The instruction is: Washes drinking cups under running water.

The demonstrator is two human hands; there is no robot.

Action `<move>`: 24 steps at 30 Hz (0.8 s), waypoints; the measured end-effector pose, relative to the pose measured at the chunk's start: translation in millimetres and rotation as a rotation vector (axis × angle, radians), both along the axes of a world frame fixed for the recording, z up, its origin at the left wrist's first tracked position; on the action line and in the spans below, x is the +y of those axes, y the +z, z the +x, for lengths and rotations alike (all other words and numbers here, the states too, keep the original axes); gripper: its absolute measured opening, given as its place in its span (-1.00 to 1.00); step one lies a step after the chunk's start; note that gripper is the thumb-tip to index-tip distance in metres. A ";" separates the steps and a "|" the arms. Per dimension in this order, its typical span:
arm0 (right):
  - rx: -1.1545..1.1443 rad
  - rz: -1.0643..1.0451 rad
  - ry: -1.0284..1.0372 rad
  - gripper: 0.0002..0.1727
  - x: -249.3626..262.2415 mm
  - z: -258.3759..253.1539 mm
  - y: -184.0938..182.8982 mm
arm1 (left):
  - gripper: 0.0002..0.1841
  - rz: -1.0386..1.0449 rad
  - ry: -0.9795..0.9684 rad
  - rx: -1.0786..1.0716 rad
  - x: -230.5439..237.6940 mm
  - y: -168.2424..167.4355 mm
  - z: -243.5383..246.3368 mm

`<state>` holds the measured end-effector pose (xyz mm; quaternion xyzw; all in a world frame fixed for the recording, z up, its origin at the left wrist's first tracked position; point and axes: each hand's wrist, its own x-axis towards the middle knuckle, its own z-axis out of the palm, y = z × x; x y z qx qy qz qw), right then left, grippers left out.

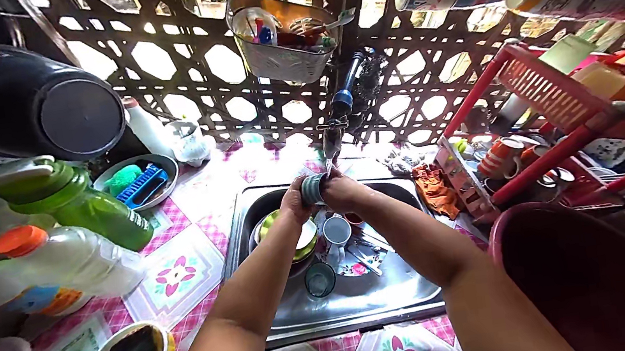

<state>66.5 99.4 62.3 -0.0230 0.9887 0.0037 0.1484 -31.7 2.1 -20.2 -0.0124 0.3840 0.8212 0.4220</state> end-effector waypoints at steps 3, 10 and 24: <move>-0.111 -0.182 -0.336 -0.50 -14.5 -11.0 12.8 | -0.68 0.156 0.173 0.030 13.1 -10.1 7.4; -0.089 -0.039 -0.109 -0.70 2.4 0.4 -7.7 | -0.48 -0.015 -0.161 -0.097 2.7 -12.3 4.7; 0.762 -2.407 -1.383 -0.50 -11.2 50.4 -83.8 | -0.65 -0.570 -0.379 1.192 32.5 61.9 8.7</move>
